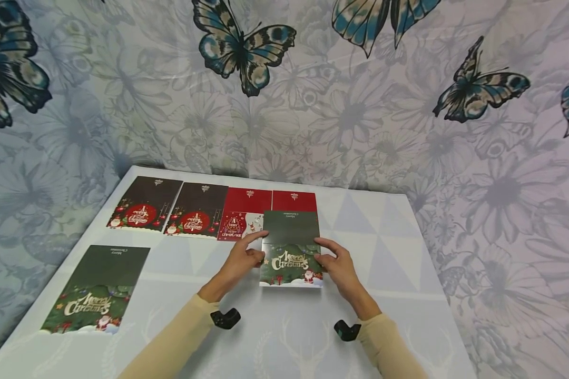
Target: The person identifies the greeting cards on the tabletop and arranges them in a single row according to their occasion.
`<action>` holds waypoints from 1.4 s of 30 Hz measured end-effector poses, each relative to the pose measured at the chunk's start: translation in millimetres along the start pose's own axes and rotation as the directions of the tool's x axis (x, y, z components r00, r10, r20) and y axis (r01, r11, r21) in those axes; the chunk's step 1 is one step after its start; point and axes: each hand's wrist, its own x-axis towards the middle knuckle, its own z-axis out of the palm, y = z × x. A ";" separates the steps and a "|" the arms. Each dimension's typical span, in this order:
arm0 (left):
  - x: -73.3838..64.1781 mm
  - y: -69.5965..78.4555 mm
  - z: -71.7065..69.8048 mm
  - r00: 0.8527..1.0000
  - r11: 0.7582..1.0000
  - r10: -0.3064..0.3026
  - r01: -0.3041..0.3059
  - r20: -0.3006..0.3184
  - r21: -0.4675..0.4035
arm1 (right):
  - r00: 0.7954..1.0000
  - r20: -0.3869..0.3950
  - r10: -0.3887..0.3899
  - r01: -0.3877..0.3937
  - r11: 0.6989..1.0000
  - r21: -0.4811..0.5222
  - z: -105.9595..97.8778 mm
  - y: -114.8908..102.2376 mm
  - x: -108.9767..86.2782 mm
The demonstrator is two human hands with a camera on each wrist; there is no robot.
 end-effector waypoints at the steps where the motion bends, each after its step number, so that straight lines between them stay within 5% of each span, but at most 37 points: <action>1: 1.1 -0.3 1.5 1.000 1.000 0.004 -0.004 0.004 0.000 | 1.000 -0.006 0.003 -0.003 1.000 0.002 -1.6 1.0 1.0; 23: 13.5 -5.0 7.8 1.000 0.999 -0.012 0.012 0.001 -0.044 | 1.000 -0.002 -0.013 0.013 1.000 0.016 -22.7 11.4 20.6; 42: 10.0 -6.9 -5.1 0.997 0.998 -0.062 0.061 -0.055 -0.016 | 0.995 -0.083 0.053 -0.057 0.997 -0.044 -71.5 17.7 55.6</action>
